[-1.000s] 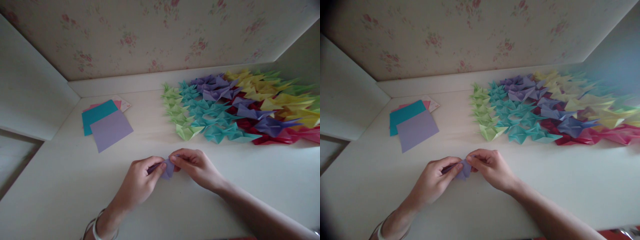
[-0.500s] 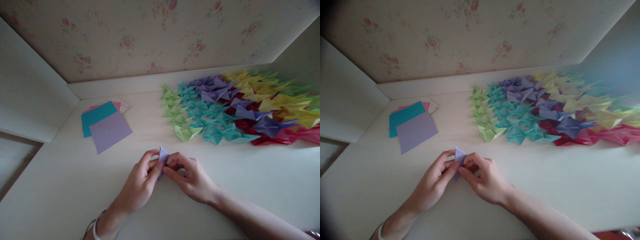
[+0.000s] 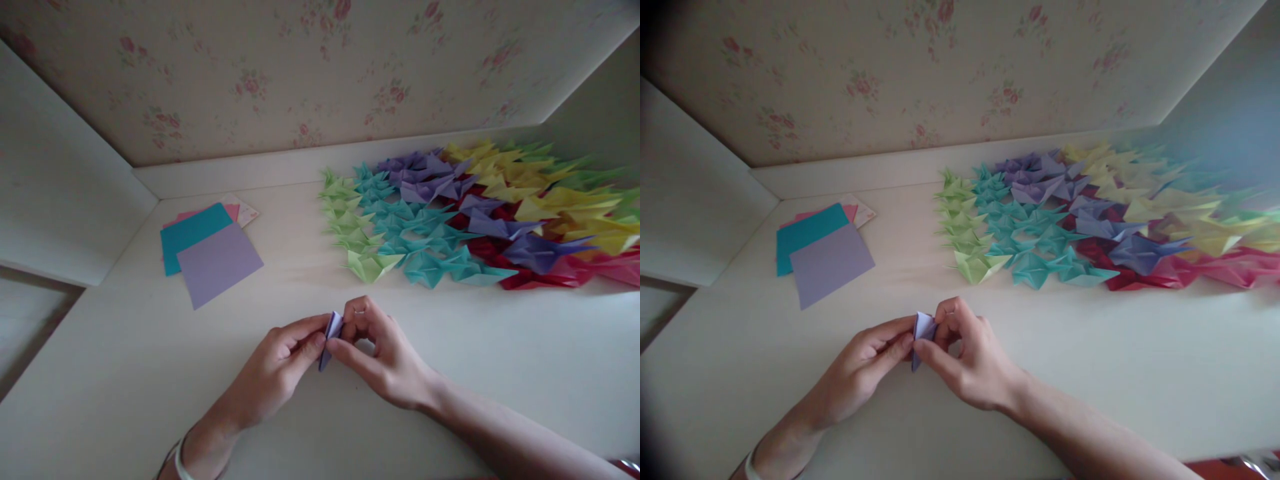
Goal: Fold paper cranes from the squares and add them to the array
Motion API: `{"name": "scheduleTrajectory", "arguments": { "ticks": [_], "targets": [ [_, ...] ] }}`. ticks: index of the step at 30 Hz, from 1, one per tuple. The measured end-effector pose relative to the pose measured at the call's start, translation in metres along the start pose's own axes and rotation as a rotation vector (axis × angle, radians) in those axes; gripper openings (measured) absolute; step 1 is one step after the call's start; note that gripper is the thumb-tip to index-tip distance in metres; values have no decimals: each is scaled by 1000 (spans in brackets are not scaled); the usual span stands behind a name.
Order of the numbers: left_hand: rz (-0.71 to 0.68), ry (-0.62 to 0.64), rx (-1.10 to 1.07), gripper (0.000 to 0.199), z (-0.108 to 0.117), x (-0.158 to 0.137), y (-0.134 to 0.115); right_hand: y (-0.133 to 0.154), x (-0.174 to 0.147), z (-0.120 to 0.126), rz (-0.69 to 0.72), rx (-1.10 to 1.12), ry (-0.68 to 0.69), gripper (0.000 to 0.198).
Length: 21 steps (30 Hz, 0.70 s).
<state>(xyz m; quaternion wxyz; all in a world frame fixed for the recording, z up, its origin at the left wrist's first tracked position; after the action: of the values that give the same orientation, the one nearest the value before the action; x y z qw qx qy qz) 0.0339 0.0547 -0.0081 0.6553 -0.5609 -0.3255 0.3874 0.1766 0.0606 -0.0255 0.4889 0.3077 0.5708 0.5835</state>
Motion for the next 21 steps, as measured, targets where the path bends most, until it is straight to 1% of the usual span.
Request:
{"name": "scheduleTrajectory", "arguments": {
  "ticks": [2,4,6,8,11,14,18,21],
  "targets": [
    [-9,9,19,25,-1,0,0,0,0,-1,-31,43,24,22],
    [-37,12,64,28,-3,0,0,-2,0,0,-59,54,10,27],
    [-70,2,130,31,-4,-1,1,-4,1,0,-77,33,-16,30],
    [-103,-26,208,34,-5,-2,2,-6,2,0,-69,0,-31,28],
    [-198,-63,342,41,-7,-4,4,-1,2,-1,11,-74,-42,20],
    [-277,-56,410,47,-11,-5,5,5,0,-3,90,-176,-43,19],
    [-261,-153,400,44,-4,-3,9,12,-5,-6,210,-238,-55,23],
    [-246,-225,374,48,4,-3,10,16,-9,-6,309,-303,-105,27]
  ]
}}
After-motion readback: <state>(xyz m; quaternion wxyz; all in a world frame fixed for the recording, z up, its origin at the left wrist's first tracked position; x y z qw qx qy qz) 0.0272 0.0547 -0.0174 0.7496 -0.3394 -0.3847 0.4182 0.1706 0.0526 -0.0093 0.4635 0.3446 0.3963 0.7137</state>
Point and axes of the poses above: each hand's wrist, its own x-axis towards the middle knuckle, its own z-axis out of the back of the hand, y = z × x, the point moved 6 cm from there along x, towards the middle knuckle, and after that the axes turned 12 degrees about -z, right-handed, at the moved point
